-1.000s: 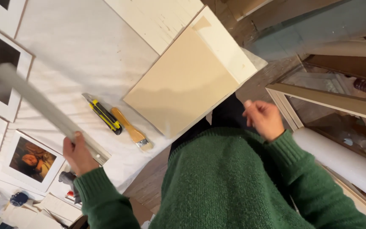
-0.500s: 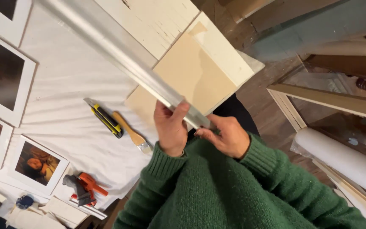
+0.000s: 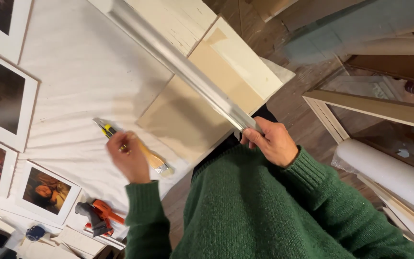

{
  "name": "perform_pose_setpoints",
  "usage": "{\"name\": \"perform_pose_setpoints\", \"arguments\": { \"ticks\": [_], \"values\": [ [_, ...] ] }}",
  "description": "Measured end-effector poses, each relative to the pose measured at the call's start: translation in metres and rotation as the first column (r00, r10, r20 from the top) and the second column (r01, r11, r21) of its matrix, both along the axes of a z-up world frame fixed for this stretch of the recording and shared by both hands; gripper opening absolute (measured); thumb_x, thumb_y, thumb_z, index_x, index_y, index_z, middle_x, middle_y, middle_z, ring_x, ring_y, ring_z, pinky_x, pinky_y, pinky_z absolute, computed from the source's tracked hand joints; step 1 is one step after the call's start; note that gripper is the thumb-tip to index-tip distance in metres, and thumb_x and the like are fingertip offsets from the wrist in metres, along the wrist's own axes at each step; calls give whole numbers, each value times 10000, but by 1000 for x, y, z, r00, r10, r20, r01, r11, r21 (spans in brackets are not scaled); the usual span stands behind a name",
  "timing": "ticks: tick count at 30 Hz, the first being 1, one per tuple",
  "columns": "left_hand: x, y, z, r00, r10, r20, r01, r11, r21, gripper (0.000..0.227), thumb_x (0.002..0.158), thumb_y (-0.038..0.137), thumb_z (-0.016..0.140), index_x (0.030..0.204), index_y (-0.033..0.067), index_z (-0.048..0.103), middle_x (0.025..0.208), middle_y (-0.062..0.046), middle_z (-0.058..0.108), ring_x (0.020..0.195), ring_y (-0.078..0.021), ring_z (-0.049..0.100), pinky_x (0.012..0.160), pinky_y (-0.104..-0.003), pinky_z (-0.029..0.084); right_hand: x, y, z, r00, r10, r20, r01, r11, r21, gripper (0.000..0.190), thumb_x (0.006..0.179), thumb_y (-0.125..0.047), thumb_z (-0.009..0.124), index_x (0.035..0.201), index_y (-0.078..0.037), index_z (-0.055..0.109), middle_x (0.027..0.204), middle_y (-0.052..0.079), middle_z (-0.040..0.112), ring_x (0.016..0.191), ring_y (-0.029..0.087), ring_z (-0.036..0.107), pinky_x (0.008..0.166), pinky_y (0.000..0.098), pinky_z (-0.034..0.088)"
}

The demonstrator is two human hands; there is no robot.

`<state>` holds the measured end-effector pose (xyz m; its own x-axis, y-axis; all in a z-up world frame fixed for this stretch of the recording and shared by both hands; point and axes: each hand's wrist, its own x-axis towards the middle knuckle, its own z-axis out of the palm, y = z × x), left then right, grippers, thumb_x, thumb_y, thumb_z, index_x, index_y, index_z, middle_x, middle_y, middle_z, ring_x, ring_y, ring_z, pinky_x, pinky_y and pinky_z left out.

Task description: The recorder uses a utility knife and a metal ruler to cut a mat board for framing a photograph.

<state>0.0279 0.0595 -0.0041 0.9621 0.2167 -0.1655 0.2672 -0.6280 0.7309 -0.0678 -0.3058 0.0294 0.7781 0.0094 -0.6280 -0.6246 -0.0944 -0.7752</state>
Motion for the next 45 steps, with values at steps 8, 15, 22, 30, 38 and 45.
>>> {"name": "perform_pose_setpoints", "arguments": {
  "ticks": [8,15,22,30,38,45],
  "values": [
    [-56,120,-31,973,214,80,-228,889,398,251,970,101,705,1154,2,565,1159,-133,541,870,-199,601,790,-359,509,8,-3,-24,986,-142,-89,158,965,212,226,1050,-198,557,1061,9,646,851,51,718,671,86,595,620,240,518],
    [-112,131,-42,956,244,-164,-138,865,482,249,977,226,715,1075,6,653,1103,-149,578,924,-279,587,856,-405,497,-8,-8,-38,907,-370,-202,421,828,371,258,1047,-160,532,1208,42,534,1065,101,739,863,128,700,802,290,596],
    [-135,153,-42,934,302,-191,-175,852,494,286,982,272,713,1038,-3,660,1106,-161,567,908,-276,589,824,-414,492,-22,-8,-50,888,-394,-239,446,863,235,221,1031,-170,587,1116,27,642,1028,138,759,812,136,700,748,288,597],
    [-134,157,-36,902,355,-245,-166,810,562,364,969,362,743,991,5,675,1045,-125,607,854,-257,607,782,-413,504,-23,-8,-59,864,-452,-222,486,864,134,210,1037,-157,635,956,36,648,884,140,757,699,133,686,648,273,583],
    [-87,111,-22,909,365,-202,-185,787,589,274,942,195,803,1066,-3,660,1121,-149,588,900,-294,599,819,-425,506,-11,-4,-38,868,-485,-109,494,818,294,107,1003,-84,626,1070,-1,615,993,140,744,861,164,721,761,290,603],
    [44,-59,91,712,-655,254,382,664,642,477,970,249,810,1341,23,612,1502,-198,486,1415,-404,427,1191,-565,361,12,-24,10,866,-390,313,314,911,268,106,1042,45,603,1077,-9,518,1090,179,723,1027,254,736,940,364,618]
  ]
}}
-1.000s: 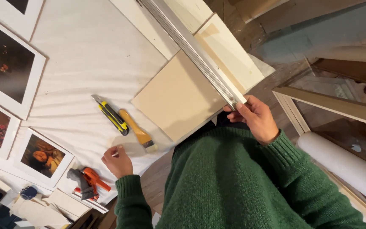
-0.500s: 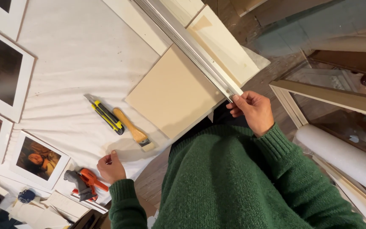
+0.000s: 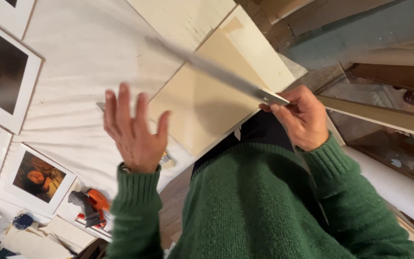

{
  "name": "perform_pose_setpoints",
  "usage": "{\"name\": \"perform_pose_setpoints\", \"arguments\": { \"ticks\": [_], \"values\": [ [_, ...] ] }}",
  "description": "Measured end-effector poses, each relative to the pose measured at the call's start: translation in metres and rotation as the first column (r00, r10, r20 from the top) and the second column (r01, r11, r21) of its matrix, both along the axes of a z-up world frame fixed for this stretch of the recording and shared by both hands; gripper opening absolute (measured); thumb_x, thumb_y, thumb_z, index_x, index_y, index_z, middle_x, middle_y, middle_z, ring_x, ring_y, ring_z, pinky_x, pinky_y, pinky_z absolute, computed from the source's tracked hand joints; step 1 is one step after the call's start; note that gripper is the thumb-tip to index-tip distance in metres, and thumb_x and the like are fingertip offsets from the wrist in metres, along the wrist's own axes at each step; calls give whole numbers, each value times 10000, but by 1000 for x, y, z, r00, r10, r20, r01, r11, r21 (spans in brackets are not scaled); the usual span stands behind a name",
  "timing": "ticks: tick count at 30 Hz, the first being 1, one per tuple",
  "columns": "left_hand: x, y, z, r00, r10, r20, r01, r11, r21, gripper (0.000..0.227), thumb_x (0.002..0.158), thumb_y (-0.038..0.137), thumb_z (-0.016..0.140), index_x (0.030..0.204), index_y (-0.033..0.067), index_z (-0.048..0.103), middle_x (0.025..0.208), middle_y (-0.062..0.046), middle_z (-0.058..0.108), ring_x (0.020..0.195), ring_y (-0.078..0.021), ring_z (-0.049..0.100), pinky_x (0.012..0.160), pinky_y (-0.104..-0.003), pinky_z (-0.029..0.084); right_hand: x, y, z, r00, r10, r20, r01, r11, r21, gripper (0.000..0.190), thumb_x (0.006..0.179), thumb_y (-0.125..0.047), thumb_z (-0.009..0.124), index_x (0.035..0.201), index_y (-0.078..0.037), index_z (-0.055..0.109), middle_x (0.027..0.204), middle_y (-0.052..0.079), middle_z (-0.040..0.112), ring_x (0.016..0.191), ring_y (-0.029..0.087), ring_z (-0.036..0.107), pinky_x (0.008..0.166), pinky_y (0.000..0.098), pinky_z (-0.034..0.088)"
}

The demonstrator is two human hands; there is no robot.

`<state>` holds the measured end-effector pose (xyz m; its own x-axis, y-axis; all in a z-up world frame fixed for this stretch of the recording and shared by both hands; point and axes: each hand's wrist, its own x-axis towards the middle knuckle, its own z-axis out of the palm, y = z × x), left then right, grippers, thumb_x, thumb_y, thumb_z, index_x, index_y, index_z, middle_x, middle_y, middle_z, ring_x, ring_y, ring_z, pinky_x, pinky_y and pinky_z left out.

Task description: The recorder uses a utility knife and a metal ruler to cut a mat board for framing a photograph.

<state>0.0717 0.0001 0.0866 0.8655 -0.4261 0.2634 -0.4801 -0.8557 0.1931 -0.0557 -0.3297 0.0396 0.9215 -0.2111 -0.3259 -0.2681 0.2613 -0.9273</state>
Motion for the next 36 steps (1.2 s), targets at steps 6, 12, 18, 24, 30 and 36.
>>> {"name": "perform_pose_setpoints", "arguments": {
  "ticks": [6,12,18,24,30,36],
  "values": [
    [25,-62,92,913,-279,-297,322,941,106,176,1040,81,699,1216,84,694,1205,-55,718,1136,-235,673,1022,-488,486,22,-23,56,956,166,243,-107,965,-238,95,1038,-32,627,1087,-5,550,1177,221,724,1084,297,767,913,377,664],
    [5,-80,65,604,-316,-732,-414,660,-627,143,1045,85,663,1181,44,647,1106,-127,754,1011,-239,759,941,-415,607,18,5,58,974,168,153,-160,985,-64,491,1056,-304,638,1407,5,491,1347,166,648,1199,232,686,1054,368,567],
    [-5,-85,6,463,-531,-710,-844,-18,-537,231,1103,70,504,1325,18,535,1300,-210,662,1133,-402,705,966,-520,600,-40,37,8,906,399,-141,-395,917,59,312,1044,-185,569,1262,32,624,1107,130,756,985,170,720,902,309,584],
    [-3,-88,-36,433,-471,-768,-800,192,-569,271,1111,111,464,1356,3,507,1323,-201,666,1181,-370,683,1025,-463,591,-78,31,-35,918,294,-266,-200,923,328,294,1069,-150,497,1251,48,617,1044,124,753,858,145,682,816,301,580],
    [-16,-91,-69,710,-67,-701,-327,850,-413,362,1055,133,541,1367,-43,486,1319,-201,633,1222,-320,630,1029,-416,546,-73,18,-59,947,164,-277,-68,943,325,306,1080,-155,487,1269,52,608,1068,120,741,858,140,663,832,293,571],
    [-4,-110,-67,856,-280,-433,272,959,-82,422,929,90,693,1317,8,548,1438,-159,535,1356,-316,514,1096,-449,472,-52,12,-75,938,104,-331,-27,973,229,293,1089,-157,496,1260,54,608,1060,111,731,853,118,649,826,281,563]
  ]
}}
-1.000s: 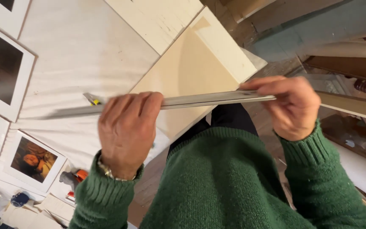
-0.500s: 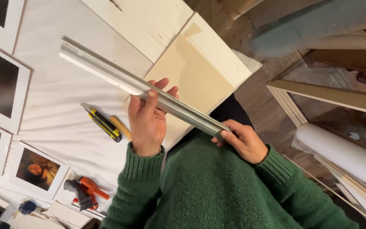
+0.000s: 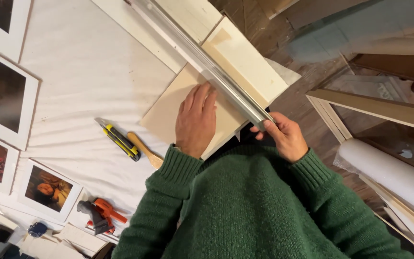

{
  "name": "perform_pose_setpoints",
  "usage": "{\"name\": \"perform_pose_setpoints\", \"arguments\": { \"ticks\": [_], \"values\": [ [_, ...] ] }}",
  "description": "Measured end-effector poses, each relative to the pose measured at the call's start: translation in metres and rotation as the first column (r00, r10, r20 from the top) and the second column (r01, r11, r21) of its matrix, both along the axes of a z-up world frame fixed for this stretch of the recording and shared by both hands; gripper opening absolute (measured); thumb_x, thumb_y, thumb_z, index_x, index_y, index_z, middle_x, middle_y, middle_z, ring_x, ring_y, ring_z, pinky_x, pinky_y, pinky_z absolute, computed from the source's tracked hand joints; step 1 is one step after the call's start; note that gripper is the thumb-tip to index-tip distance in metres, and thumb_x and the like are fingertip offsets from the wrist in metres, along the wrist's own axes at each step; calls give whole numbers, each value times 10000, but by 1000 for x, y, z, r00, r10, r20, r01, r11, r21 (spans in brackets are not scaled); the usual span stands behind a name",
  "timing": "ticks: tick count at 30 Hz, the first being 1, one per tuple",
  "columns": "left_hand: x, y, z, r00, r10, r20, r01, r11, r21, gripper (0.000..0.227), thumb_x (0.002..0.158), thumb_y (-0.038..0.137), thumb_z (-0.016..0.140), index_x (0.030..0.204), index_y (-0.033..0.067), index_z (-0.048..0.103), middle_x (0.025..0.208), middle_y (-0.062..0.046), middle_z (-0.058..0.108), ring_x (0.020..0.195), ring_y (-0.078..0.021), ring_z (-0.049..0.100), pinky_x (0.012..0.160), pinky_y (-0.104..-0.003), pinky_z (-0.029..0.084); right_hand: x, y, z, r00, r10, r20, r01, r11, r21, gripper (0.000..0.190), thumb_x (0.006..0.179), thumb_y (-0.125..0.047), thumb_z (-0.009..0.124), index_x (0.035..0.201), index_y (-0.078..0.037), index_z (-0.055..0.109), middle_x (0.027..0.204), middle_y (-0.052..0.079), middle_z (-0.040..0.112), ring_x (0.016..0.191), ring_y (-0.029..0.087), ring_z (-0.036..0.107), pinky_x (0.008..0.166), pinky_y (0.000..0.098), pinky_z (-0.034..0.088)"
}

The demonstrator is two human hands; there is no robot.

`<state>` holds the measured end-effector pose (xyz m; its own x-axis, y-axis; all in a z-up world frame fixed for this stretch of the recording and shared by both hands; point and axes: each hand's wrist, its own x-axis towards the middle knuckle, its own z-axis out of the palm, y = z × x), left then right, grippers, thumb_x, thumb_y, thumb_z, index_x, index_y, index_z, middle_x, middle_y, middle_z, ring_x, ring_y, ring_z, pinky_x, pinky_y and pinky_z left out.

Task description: The recorder uses a utility knife and a metal ruler to cut a mat board for framing a photograph.

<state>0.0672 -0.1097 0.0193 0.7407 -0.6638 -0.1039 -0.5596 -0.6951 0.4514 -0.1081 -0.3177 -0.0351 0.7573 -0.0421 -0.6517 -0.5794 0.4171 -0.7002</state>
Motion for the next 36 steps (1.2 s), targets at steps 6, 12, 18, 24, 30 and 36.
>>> {"name": "perform_pose_setpoints", "arguments": {
  "ticks": [6,12,18,24,30,36],
  "values": [
    [9,-14,5,998,-61,10,59,988,146,576,860,151,769,1368,5,539,1400,-107,499,1355,-310,481,1054,-431,476,18,-1,-6,981,-68,-179,57,996,-61,233,1048,-188,571,1110,28,634,918,108,750,694,109,655,652,251,560],
    [17,-23,7,997,-71,1,69,978,194,652,810,159,809,1370,-17,525,1366,-117,498,1296,-304,496,1018,-398,489,26,0,-11,958,-84,-273,32,982,-189,332,1026,-253,647,810,-2,619,715,99,731,539,111,641,500,241,517],
    [18,-24,4,998,-64,2,63,980,190,632,794,118,815,1337,-24,525,1338,-121,496,1300,-306,497,1055,-377,494,34,3,-8,952,-60,-299,-33,954,-298,373,1007,-296,667,769,-9,645,669,85,709,513,99,627,473,245,496],
    [10,-2,10,999,4,-52,-1,998,65,561,813,138,812,1294,-12,564,1296,-124,531,1243,-313,536,1008,-406,493,8,-2,-18,938,20,-346,-137,938,-317,387,986,-345,685,818,3,684,659,77,695,528,110,621,487,256,494],
    [-67,146,-28,776,613,-148,-630,761,-155,197,942,40,735,1129,75,685,1068,-60,660,984,-218,627,856,-336,530,-18,-13,-19,839,277,-469,-452,834,-317,430,954,-403,680,857,14,719,685,89,735,587,140,684,550,293,546],
    [-215,396,-73,95,991,93,-992,102,-68,279,958,67,694,1213,-18,620,1088,-143,616,938,-236,624,799,-350,522,-31,-3,-20,699,462,-546,-699,605,-382,492,955,-495,635,891,-22,760,736,93,774,675,188,737,660,348,574]
  ]
}}
